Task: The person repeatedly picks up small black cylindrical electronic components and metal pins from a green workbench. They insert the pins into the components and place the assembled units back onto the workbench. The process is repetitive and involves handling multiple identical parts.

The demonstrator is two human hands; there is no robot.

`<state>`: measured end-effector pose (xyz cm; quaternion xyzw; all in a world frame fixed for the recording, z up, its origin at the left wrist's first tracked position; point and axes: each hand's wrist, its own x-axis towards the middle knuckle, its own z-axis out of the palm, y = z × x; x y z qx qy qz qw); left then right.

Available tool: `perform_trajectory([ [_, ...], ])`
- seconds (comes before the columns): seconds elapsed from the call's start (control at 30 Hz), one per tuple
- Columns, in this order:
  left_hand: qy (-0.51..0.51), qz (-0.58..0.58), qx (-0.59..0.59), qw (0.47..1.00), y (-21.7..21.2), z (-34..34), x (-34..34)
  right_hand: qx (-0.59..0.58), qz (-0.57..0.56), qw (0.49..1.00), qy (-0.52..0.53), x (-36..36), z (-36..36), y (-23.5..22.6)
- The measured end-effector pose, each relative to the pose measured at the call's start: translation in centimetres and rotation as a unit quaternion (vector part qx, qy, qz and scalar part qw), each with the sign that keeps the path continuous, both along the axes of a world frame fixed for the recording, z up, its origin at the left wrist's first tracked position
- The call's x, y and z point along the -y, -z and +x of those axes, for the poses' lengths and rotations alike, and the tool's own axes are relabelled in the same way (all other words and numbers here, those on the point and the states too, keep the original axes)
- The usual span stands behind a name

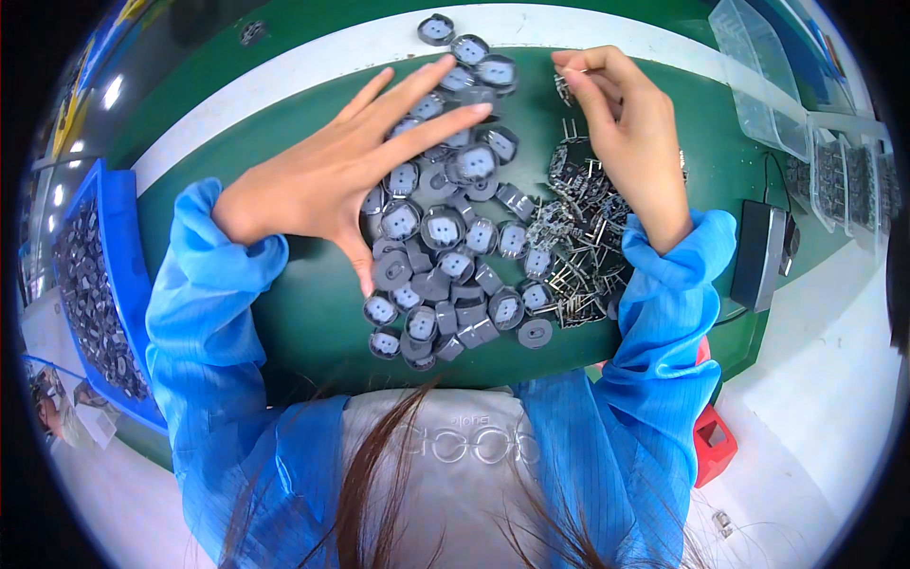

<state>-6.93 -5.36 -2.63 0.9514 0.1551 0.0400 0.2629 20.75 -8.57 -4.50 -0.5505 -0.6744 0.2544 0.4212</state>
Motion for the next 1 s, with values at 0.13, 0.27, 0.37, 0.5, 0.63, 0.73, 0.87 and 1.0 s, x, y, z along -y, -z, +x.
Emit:
perform_trajectory([
  [0.13,0.121,-0.154,0.021,0.980,-3.3,1.3,-5.5,-0.020,-0.007,1.000,0.010,-0.2,0.1,0.3],
  [0.27,-0.082,-0.022,0.090,0.992,-3.0,3.2,-9.3,-0.024,-0.041,0.996,0.077,0.5,-0.9,-2.1],
  [0.37,-0.005,-0.071,0.051,0.996,-1.3,4.5,-11.7,-0.084,-0.063,0.988,0.117,0.8,-1.2,-2.6],
  [0.5,-0.030,-0.078,0.053,0.995,-1.0,6.1,-12.9,-0.139,-0.074,0.976,0.148,1.2,-1.4,-3.6],
  [0.63,-0.044,-0.055,0.076,0.995,-1.1,8.7,-13.6,-0.125,-0.082,0.979,0.139,1.7,-1.5,-5.0],
  [0.73,-0.059,-0.103,0.153,0.981,-0.7,10.6,-13.5,-0.121,-0.081,0.981,0.131,2.1,-1.6,-5.4],
  [0.87,-0.079,-0.346,0.127,0.926,-1.6,11.8,-12.7,-0.117,-0.040,0.985,0.119,2.3,-1.6,-5.6],
  [1.0,-0.059,-0.447,0.123,0.884,-1.6,12.4,-7.8,-0.100,-0.029,0.983,0.154,3.0,-0.7,-6.0],
])
